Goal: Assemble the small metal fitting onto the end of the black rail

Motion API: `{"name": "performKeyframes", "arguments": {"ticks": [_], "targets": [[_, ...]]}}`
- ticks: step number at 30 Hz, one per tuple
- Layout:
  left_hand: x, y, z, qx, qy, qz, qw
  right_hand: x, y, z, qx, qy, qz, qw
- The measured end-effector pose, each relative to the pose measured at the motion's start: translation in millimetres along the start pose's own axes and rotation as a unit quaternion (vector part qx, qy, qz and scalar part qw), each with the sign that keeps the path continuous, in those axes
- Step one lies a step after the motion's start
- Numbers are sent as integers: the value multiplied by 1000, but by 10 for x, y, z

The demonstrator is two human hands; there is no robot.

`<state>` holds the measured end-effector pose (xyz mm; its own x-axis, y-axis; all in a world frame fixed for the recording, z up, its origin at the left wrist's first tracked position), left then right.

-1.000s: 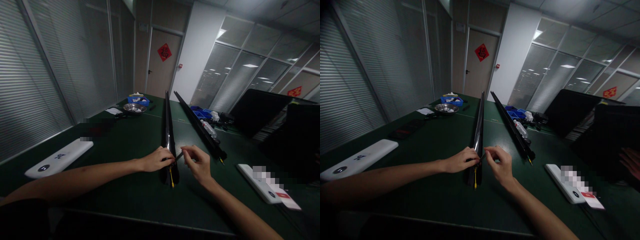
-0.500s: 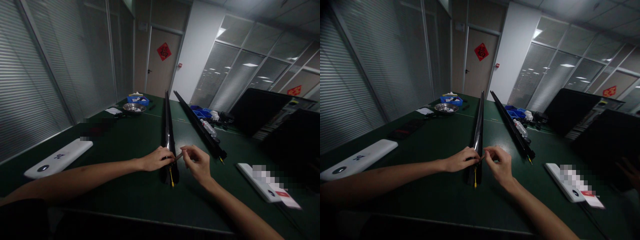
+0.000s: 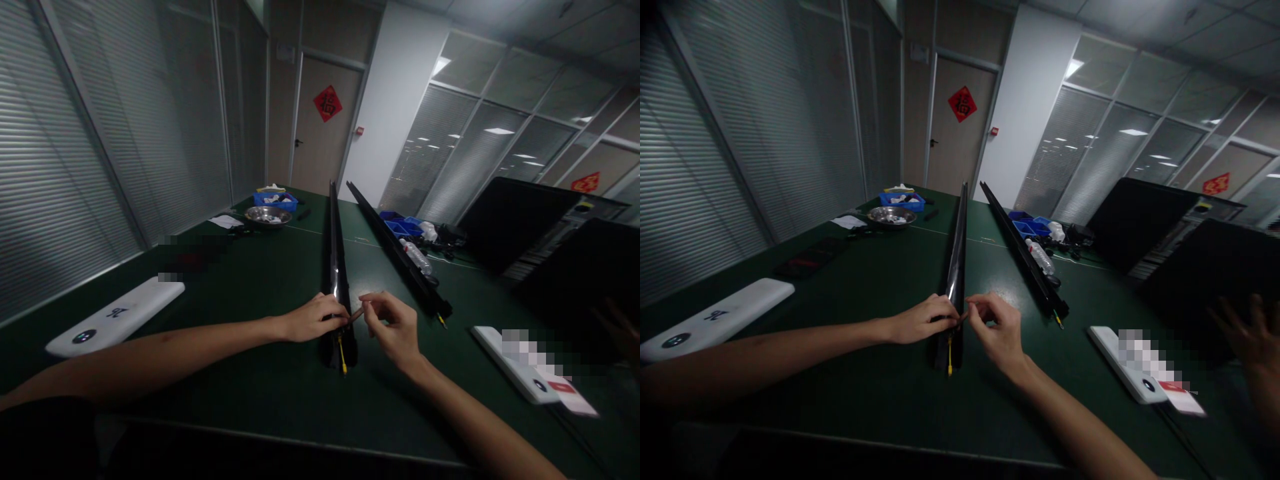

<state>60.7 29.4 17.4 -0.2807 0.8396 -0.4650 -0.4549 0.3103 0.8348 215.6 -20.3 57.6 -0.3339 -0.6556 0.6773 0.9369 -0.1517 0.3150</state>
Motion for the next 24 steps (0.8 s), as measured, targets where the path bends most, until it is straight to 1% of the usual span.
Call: {"name": "performKeyframes", "arguments": {"ticks": [9, 16, 20, 24], "targets": [[5, -10, -10, -8, -5, 0, 1000, -38, -22, -30, -3, 0, 2, 1000], [15, -6, -13, -2, 6, -4, 1000, -76, -32, -121, -30, 47, 7, 998], [4, -5, -9, 5, 5, -6, 1000, -98, -25, -135, -40, 50, 2, 998], [-7, 8, -10, 1, 4, -8, 1000, -85, -27, -124, -36, 53, -2, 998]]}}
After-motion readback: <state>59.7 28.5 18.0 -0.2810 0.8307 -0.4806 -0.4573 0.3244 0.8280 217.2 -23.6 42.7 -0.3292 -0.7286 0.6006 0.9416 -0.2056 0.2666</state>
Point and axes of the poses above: each hand's wrist, its own z-axis towards the middle knuckle, its own y-axis out of the back of the hand, x = y × z, the point moved 7 cm from there along z, towards the middle knuckle, and after that the axes turned 7 degrees about z, right-handed, at the moved point
